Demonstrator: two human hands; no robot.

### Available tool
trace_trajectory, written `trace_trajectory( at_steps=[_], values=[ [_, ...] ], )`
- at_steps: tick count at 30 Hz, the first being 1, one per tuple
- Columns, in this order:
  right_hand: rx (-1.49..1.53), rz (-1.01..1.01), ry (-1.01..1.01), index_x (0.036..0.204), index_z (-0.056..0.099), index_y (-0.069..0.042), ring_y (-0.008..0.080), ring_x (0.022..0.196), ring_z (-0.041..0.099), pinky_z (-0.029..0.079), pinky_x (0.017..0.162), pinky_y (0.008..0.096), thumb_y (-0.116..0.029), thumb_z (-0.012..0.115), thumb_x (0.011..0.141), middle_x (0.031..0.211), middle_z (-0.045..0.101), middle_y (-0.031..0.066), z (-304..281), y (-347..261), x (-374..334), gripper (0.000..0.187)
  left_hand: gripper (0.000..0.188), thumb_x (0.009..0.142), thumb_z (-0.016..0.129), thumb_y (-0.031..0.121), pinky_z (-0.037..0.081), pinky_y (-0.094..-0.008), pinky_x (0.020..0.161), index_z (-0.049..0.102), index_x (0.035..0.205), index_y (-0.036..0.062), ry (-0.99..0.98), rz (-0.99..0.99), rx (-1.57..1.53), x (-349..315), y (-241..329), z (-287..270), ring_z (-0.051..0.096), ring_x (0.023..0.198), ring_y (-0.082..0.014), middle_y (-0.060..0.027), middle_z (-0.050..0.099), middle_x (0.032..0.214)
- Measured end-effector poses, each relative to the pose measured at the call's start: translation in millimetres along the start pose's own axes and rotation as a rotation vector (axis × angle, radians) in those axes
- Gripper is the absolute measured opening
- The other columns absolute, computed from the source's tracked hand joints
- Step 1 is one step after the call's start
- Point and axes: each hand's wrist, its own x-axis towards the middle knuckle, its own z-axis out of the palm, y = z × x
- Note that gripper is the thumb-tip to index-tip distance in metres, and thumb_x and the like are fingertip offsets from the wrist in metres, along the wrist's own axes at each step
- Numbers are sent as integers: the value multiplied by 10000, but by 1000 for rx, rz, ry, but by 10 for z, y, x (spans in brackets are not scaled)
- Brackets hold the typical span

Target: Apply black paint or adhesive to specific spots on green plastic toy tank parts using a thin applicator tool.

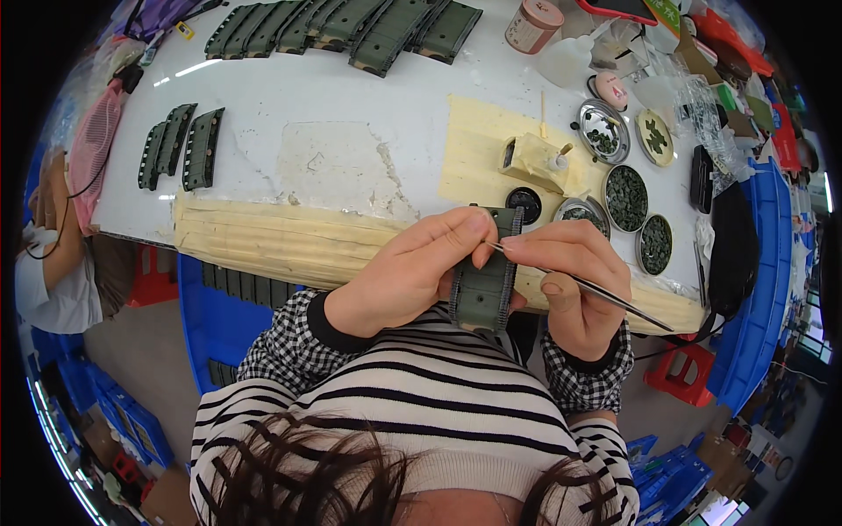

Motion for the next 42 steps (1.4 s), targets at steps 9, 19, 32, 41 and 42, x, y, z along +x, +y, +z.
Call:
trace_trajectory(
  at_steps=[9,19,32,41,42],
  values=[
    [-2,-7,-12,1028,697,-10,204,775,642,525,680,287,-69,655,854,947,660,124,8,12,-4,188,345,1051,354,363,389,-222,710,466,879,85,-4,11,2,8,-15,6,415,765,-72,29,424,816],
    [-47,107,320,968,694,6,209,825,591,467,742,310,-74,557,938,911,656,130,-17,156,-170,161,418,1007,441,177,554,-405,896,269,1377,86,64,164,-38,-95,168,38,606,1105,-315,-199,441,1334],
    [-357,144,195,934,697,-24,256,833,534,430,787,351,-80,622,887,865,660,83,68,398,-173,105,718,970,534,160,567,-406,899,75,1517,82,172,376,-81,-63,100,-107,558,1193,-274,-233,371,1439],
    [-269,156,246,919,698,-17,245,841,533,427,785,338,-65,574,906,855,653,79,28,324,-189,134,574,993,473,124,524,-361,979,184,1486,60,267,395,-146,-63,97,-96,539,1219,-253,-242,391,1421],
    [-239,129,276,917,698,-14,244,839,534,426,787,339,-75,565,912,852,652,81,22,288,-188,147,562,992,474,119,525,-363,978,198,1478,61,286,394,-146,-65,96,-91,536,1221,-255,-241,396,1416]
  ],
)
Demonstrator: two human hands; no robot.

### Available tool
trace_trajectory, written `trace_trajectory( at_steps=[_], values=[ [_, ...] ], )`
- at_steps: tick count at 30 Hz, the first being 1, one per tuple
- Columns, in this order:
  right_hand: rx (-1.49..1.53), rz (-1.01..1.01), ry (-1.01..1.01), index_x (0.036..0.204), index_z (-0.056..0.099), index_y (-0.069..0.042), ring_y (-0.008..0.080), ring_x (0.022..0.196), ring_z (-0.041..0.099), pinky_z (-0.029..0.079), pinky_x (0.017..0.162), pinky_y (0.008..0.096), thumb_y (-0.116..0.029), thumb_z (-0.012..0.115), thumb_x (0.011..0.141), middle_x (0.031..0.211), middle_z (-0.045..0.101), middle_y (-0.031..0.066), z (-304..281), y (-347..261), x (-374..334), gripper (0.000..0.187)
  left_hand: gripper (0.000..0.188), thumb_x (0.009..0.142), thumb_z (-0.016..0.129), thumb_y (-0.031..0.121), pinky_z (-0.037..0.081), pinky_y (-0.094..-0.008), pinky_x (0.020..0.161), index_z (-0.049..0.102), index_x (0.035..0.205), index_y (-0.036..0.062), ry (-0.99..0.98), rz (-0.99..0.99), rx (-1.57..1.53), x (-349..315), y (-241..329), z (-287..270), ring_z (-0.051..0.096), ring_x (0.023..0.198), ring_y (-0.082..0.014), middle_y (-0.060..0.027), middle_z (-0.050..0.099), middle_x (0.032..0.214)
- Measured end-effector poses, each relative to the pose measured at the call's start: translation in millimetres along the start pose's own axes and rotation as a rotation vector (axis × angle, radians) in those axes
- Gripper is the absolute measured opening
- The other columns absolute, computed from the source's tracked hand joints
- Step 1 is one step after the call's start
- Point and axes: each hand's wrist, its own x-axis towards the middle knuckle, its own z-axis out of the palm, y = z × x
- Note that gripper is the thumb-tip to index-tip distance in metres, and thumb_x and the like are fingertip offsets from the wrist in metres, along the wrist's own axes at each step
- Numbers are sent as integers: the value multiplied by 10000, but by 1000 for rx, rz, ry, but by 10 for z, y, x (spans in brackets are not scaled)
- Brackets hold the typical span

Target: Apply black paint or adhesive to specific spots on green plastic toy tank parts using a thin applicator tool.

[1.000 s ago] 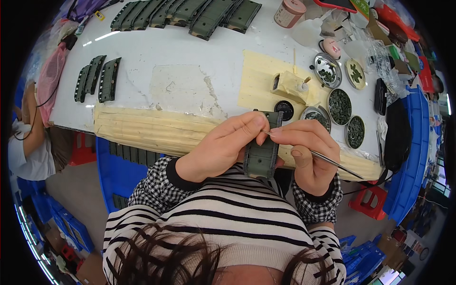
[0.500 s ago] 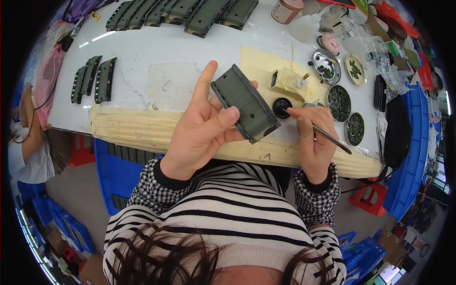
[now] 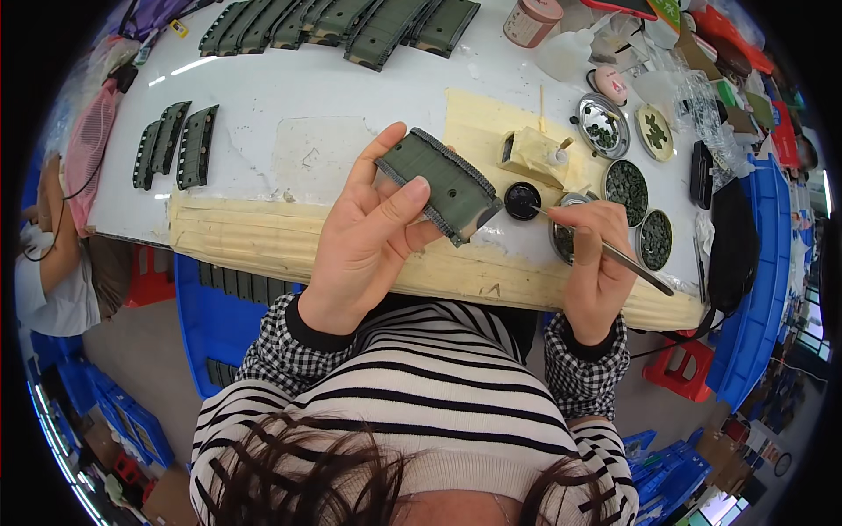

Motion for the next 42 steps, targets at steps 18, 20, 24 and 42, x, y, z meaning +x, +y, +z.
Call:
trace_trajectory(
  at_steps=[18,20,24,42],
  values=[
    [337,-136,-114,1027,671,32,276,992,653,517,840,323,-31,537,916,1015,643,183,145,-311,-45,184,526,974,519,121,494,-382,997,257,1429,87,65,-51,-4,-23,-50,141,535,1213,-248,-198,448,1379],
    [347,-135,-105,1025,672,30,274,990,655,520,838,323,-40,538,922,1012,646,182,152,-314,-47,184,520,976,515,123,491,-383,1000,258,1427,85,52,-56,-8,-21,-54,127,536,1212,-246,-196,451,1376],
    [329,-136,-104,1017,675,31,277,988,658,524,837,326,-48,544,923,1011,650,180,154,-313,-48,180,516,978,511,125,494,-377,997,258,1426,82,52,-53,-8,-18,-56,124,537,1211,-244,-194,452,1375],
    [193,-181,-189,1084,657,6,292,1061,638,523,882,332,0,649,828,1131,627,197,117,-408,-67,256,537,978,509,127,484,-374,1010,244,1445,107,32,-9,-80,-51,-72,144,515,1237,-251,-199,401,1422]
  ],
)
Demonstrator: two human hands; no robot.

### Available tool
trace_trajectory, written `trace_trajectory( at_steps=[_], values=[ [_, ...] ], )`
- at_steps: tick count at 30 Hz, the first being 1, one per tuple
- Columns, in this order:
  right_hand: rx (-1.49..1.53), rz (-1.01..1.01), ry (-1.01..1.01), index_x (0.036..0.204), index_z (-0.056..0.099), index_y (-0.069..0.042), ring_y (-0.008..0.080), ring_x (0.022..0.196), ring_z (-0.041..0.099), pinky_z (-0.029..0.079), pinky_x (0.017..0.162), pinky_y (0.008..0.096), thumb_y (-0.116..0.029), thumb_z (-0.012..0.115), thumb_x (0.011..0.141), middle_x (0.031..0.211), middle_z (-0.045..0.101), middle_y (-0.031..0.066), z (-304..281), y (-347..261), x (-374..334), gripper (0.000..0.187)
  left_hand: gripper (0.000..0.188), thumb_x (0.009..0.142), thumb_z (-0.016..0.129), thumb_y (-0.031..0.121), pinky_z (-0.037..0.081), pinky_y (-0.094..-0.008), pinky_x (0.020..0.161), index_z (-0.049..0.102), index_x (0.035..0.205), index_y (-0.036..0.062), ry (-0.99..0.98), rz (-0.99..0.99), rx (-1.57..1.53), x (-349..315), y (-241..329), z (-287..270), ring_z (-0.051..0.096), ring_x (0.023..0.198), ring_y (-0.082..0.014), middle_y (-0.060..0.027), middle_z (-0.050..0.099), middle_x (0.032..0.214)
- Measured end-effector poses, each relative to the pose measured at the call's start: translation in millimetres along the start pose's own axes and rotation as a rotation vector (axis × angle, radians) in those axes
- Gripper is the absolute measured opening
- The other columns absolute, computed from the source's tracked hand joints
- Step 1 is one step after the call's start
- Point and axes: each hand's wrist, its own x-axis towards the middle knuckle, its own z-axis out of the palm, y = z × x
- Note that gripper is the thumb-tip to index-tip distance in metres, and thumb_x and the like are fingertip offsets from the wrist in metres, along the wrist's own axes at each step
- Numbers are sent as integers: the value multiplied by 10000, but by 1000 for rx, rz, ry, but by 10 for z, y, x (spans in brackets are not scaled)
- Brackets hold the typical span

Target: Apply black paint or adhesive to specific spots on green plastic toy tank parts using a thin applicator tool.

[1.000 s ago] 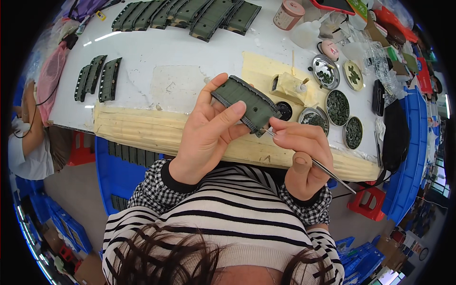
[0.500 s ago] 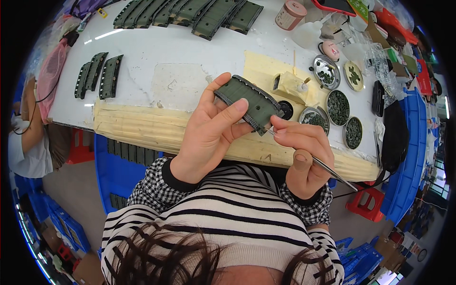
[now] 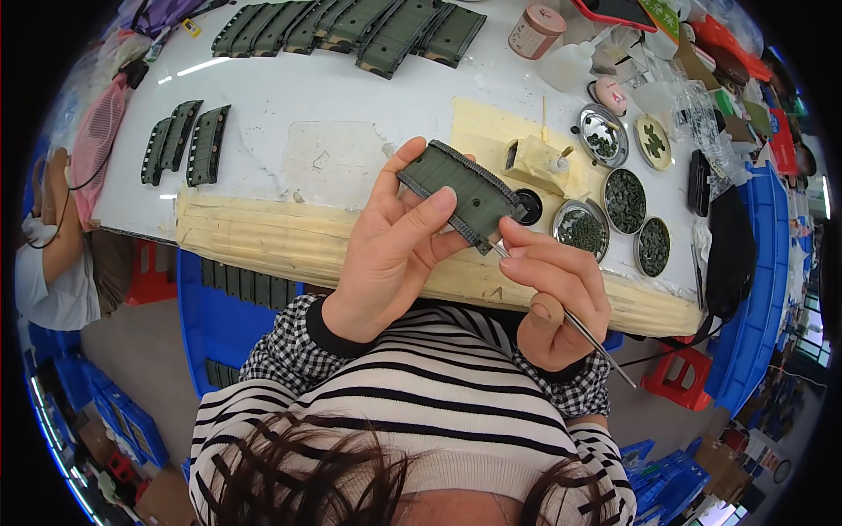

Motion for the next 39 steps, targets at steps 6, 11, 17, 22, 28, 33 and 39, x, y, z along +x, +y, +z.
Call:
trace_trajectory(
  at_steps=[6,11,17,22,28,33,39],
  values=[
    [20,-26,5,1078,651,18,304,1077,631,522,896,344,5,646,830,1133,624,203,-7,20,-12,248,548,976,511,125,479,-371,1015,239,1452,123,-22,10,1,-1,-7,12,510,1241,-243,-184,378,1443],
    [27,-25,1,1080,644,30,325,1095,625,518,916,358,19,640,832,1109,621,199,-15,6,-16,249,556,973,515,128,478,-371,1019,236,1454,131,-44,15,5,-2,-14,9,512,1238,-241,-178,364,1453],
    [132,-32,95,1084,629,26,326,1046,643,541,875,361,-154,565,933,1089,609,191,7,53,-55,244,556,973,518,146,483,-373,1012,239,1453,109,-38,10,1,7,-22,22,520,1232,-248,-207,380,1439],
    [346,12,385,978,600,26,320,906,674,585,783,384,-516,326,985,933,574,167,78,69,-73,608,438,991,513,202,512,-356,975,360,1386,88,-45,-60,-193,61,37,-28,528,1219,-248,-245,383,1423],
    [234,-30,429,987,610,17,309,850,682,578,729,364,-500,310,1002,902,578,159,71,98,-73,598,405,934,575,406,599,-191,770,554,1093,34,-56,-326,-623,166,150,-88,629,1017,-215,-181,508,1221],
    [309,-118,384,1134,599,26,311,793,675,551,705,385,-421,431,1000,830,662,196,116,143,-106,496,447,947,553,416,604,-225,788,505,1142,16,-4,-385,-572,180,191,6,640,963,-213,-126,588,1082],
    [302,-141,334,1177,571,32,316,802,678,541,731,386,-371,452,1007,834,668,191,103,145,-126,454,601,926,552,474,591,-201,819,441,1263,-11,38,-296,-404,186,147,74,594,1037,-212,-141,527,1123]
  ],
)
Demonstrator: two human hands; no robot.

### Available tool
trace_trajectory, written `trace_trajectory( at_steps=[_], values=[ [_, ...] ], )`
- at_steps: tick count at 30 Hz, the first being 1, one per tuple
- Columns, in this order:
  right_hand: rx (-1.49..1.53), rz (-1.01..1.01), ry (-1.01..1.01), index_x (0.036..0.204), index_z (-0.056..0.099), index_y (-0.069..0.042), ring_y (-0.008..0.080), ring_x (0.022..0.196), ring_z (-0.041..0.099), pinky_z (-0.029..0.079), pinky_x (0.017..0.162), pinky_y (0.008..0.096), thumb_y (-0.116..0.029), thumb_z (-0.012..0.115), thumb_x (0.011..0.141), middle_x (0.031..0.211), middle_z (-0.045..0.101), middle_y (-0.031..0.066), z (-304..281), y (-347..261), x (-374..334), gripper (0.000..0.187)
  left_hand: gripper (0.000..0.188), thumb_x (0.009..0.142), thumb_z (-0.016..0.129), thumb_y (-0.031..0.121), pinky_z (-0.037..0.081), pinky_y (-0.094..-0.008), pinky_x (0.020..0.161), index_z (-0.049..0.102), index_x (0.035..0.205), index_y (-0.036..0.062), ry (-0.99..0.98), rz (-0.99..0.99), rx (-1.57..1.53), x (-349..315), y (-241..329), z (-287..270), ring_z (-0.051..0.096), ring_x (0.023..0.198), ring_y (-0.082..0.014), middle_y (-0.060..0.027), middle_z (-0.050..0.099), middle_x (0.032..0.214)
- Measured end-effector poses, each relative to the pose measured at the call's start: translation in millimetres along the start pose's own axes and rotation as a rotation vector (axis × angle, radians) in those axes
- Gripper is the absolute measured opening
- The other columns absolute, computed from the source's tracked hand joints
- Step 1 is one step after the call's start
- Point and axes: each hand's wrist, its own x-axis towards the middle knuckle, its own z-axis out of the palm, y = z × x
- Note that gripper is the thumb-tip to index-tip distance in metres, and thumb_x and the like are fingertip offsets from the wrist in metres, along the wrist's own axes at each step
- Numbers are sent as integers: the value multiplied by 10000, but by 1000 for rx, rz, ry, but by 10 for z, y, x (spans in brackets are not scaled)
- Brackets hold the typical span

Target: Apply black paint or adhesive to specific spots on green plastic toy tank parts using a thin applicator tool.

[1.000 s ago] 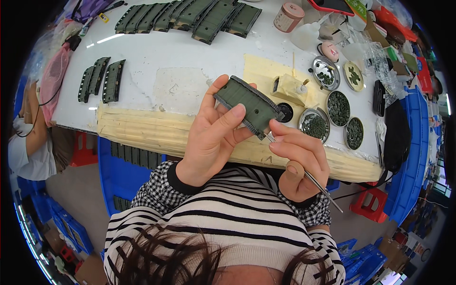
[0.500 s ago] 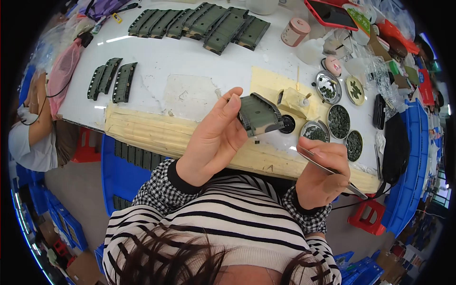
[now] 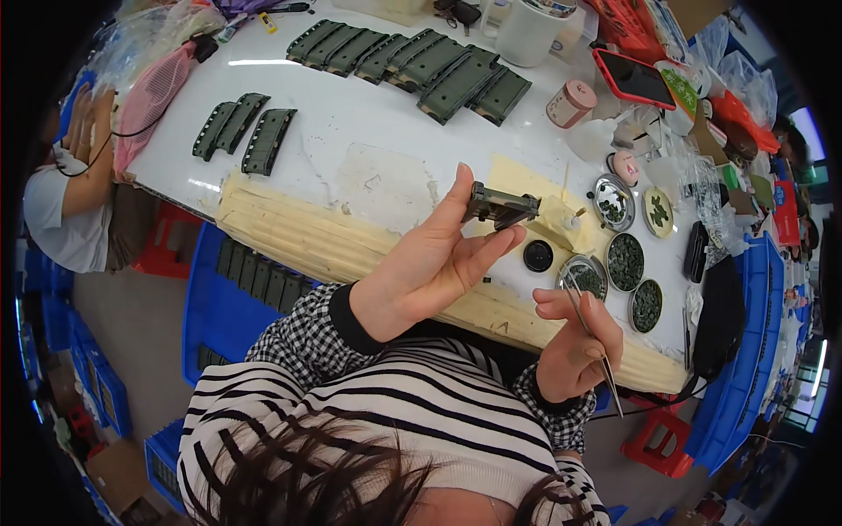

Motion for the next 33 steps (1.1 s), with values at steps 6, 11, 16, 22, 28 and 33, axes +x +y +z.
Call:
trace_trajectory(
  at_steps=[6,11,16,22,28,33],
  values=[
    [-104,81,-27,1210,551,69,291,858,679,514,813,365,-323,467,1008,871,688,199,1,-91,19,448,584,934,542,473,595,-209,813,450,1266,1,-2,-1,7,-9,-26,2,602,1032,-214,-125,537,1130],
    [-219,105,-27,1212,548,81,257,938,656,485,862,357,-281,508,993,964,704,204,29,-134,60,425,558,931,546,473,597,-205,805,469,1240,15,-6,-11,6,-5,-28,0,609,1033,-211,-128,543,1122],
    [-247,52,-27,1172,591,59,274,978,644,491,848,344,-234,545,973,996,686,204,-8,-153,128,357,305,971,544,262,593,-278,822,480,1195,66,-108,23,58,-26,-13,-28,611,1065,-231,-170,533,1210],
    [-343,-18,-165,1134,647,-5,304,1022,647,525,882,352,-166,598,935,1035,600,151,-16,-249,256,261,378,891,541,53,564,-380,874,418,1239,136,-151,151,316,-99,58,-26,601,1099,-241,-202,486,1315],
    [-337,37,-228,1145,647,-8,310,1083,629,528,899,342,-160,633,914,1078,597,146,-41,-303,190,277,428,863,566,63,572,-371,862,395,1248,140,-158,189,381,-93,73,9,601,1090,-235,-203,470,1326],
    [-374,14,-259,1148,643,-2,318,1094,625,528,906,345,-151,647,902,1094,593,146,-46,-312,196,287,442,852,567,48,576,-367,858,391,1248,136,-151,213,387,-90,59,11,601,1085,-233,-204,466,1329]
  ],
)
